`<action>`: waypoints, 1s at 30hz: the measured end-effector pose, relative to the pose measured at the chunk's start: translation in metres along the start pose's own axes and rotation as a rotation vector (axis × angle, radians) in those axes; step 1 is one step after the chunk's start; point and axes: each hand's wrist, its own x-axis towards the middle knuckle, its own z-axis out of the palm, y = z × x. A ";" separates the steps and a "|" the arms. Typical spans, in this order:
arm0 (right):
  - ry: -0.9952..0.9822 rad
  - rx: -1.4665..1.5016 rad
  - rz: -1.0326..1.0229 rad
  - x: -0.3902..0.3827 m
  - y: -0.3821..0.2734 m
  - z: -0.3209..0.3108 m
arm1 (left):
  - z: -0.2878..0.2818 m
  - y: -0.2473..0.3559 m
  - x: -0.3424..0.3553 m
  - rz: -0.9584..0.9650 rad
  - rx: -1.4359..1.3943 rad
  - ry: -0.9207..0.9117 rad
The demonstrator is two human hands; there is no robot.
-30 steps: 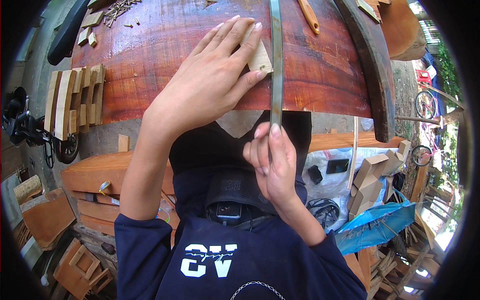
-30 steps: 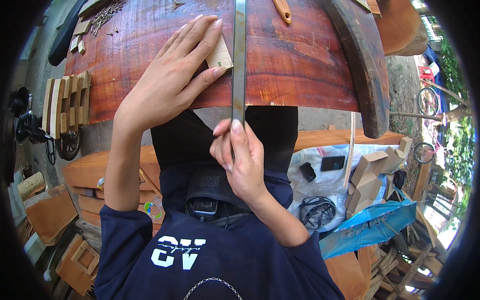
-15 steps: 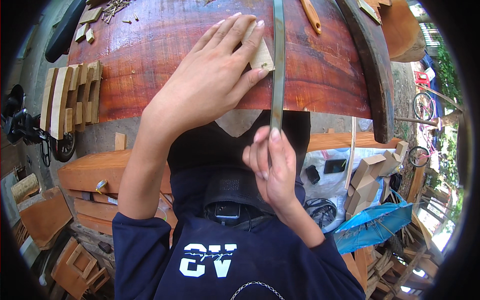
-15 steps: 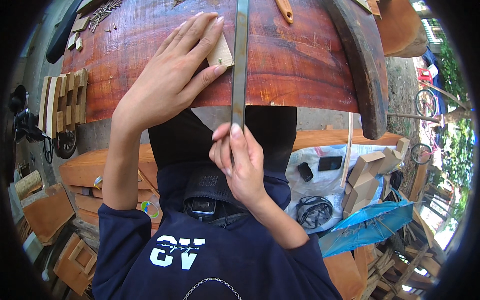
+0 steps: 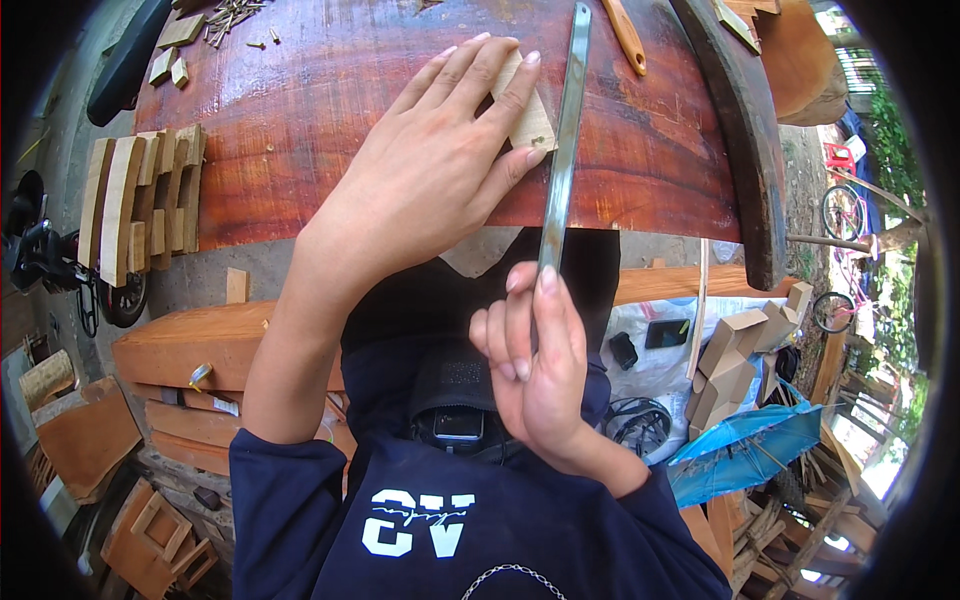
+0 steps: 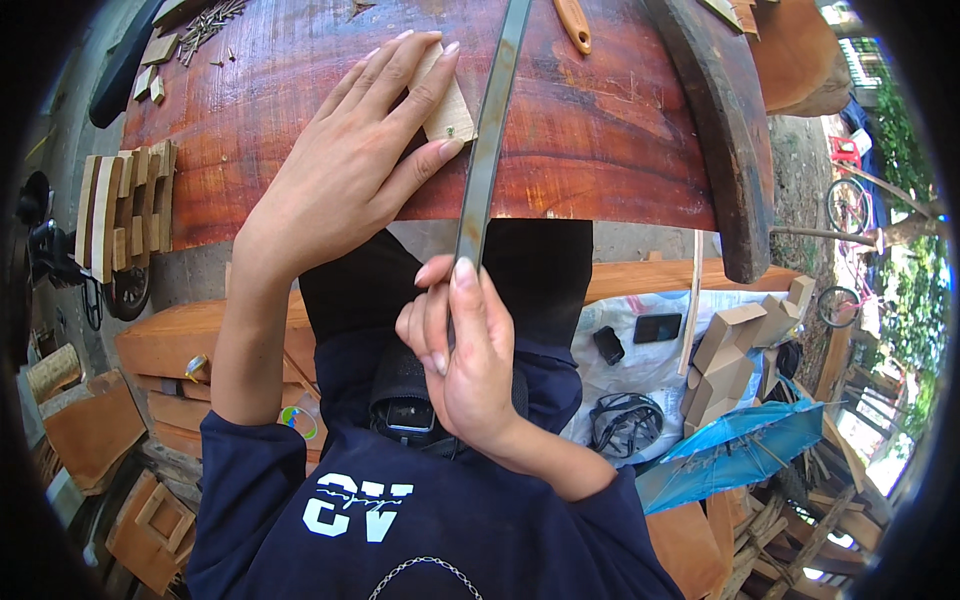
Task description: Saw a small wooden block and mark it with a pen.
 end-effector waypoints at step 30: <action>0.044 -0.756 -0.164 0.000 -0.038 -0.030 | -0.003 0.005 -0.002 -0.070 -0.075 0.112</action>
